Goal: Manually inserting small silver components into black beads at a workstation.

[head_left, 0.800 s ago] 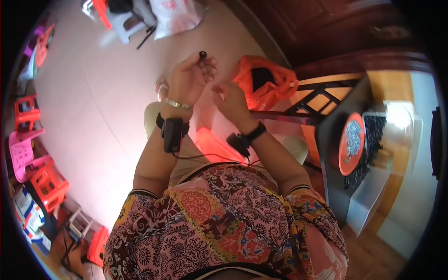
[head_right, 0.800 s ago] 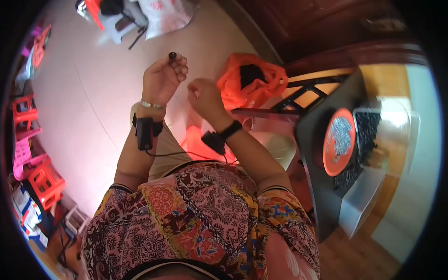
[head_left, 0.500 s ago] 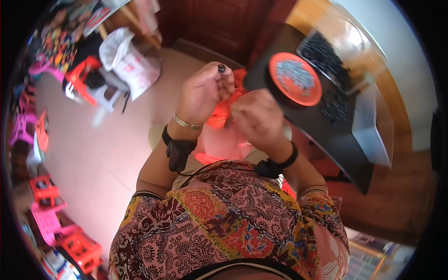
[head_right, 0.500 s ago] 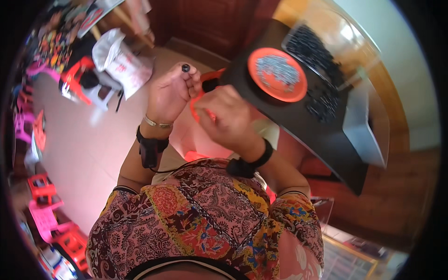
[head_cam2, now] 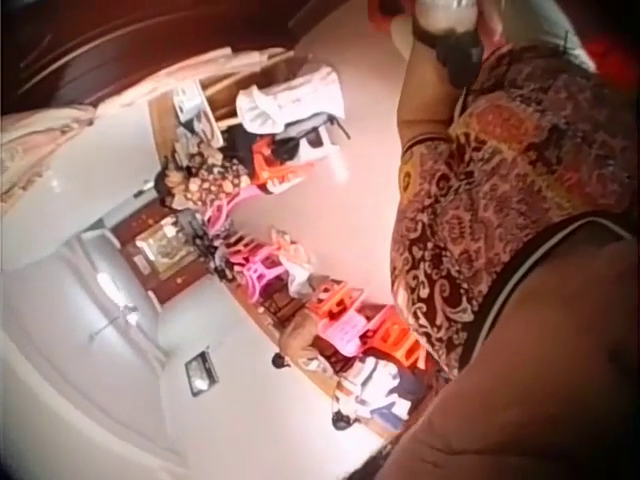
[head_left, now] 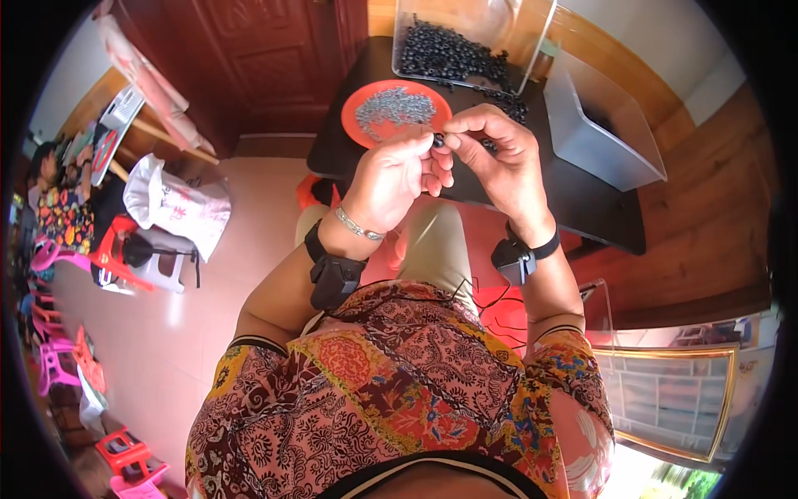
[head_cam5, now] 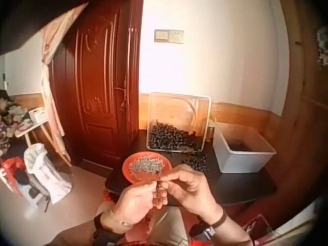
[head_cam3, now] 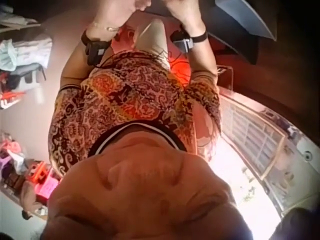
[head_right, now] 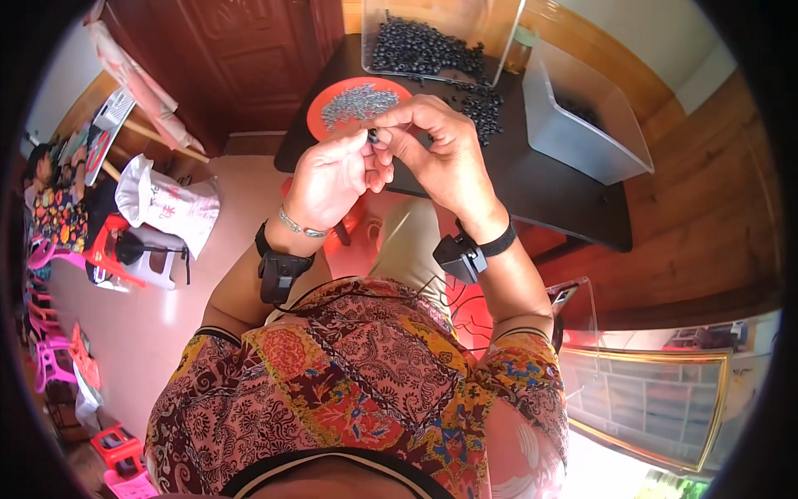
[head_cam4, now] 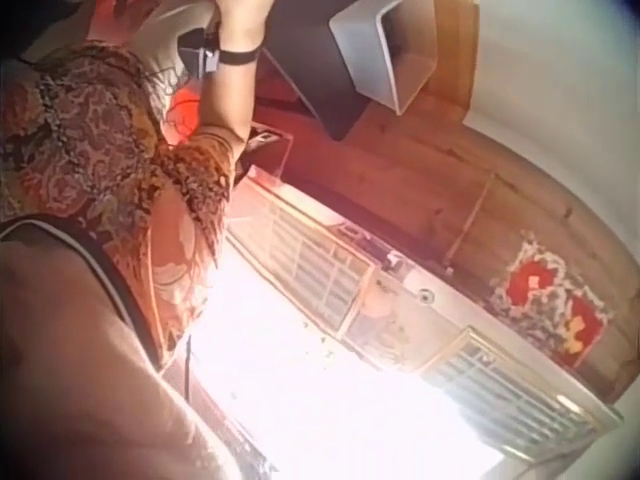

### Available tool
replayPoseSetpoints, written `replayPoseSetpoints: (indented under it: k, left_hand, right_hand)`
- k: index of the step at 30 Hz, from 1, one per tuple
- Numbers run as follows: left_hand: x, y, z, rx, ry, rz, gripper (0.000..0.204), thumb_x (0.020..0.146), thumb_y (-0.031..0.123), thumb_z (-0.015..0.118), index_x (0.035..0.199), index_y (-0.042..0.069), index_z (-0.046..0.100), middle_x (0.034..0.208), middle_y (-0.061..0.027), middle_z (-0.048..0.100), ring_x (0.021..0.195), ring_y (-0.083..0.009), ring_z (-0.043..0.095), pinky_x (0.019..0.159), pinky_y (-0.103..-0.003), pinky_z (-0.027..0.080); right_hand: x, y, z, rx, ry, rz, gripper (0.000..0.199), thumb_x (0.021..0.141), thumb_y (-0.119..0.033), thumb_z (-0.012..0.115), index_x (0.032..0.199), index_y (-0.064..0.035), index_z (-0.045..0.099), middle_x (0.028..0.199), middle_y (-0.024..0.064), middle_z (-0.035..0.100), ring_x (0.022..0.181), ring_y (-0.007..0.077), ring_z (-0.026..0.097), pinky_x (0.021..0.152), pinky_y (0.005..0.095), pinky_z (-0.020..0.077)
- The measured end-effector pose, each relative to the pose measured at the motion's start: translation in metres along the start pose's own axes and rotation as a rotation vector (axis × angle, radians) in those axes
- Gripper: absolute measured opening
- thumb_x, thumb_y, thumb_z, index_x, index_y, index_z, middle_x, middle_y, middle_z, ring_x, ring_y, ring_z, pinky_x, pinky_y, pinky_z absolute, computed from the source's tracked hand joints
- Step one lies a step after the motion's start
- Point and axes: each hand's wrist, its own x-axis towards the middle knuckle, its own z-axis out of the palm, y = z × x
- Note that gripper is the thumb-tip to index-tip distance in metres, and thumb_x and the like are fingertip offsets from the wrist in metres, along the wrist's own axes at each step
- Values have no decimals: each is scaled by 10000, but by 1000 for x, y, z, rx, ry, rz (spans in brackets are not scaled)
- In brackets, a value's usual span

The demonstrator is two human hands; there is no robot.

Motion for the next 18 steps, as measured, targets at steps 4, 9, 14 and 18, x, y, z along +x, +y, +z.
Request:
replayPoseSetpoints:
  k: [4, 9, 14, 18]
  left_hand:
    - [4, -11, 0, 39, 34, 1, 245, 907, 285, 499, 934, 49, 558, 815, -44, 573, 701, -153, 573, 610, -244, 419]
    - [0, -9, -12, 8, 9, -13, 246, 933, 265, 464, 995, 46, 556, 839, -48, 564, 741, -173, 575, 642, -264, 443]
    - [-16, 19, -40, -51, -25, 37, 239, 917, 229, 488, 943, 16, 593, 836, -69, 624, 721, -202, 605, 632, -300, 458]
    - [-24, 49, -58, -14, -285, 177, 250, 923, 246, 455, 991, 31, 562, 895, -81, 627, 799, -213, 595, 712, -310, 448]
  right_hand:
    - [-6, 0, -7, -129, -28, 2, 106, 802, 28, 659, 900, -12, 663, 850, 41, 633, 799, 121, 590, 738, 262, 479]
    - [-3, 8, 5, 56, -54, 114, 98, 810, 11, 657, 907, 1, 660, 849, 51, 628, 798, 127, 600, 728, 264, 488]
    - [10, 6, 38, 70, -110, 7, 126, 831, -6, 640, 955, 9, 662, 892, 41, 619, 810, 112, 586, 743, 243, 476]
    - [35, -9, 72, -51, -54, -214, 111, 810, 10, 645, 921, 6, 653, 869, 52, 628, 774, 128, 608, 688, 236, 493]
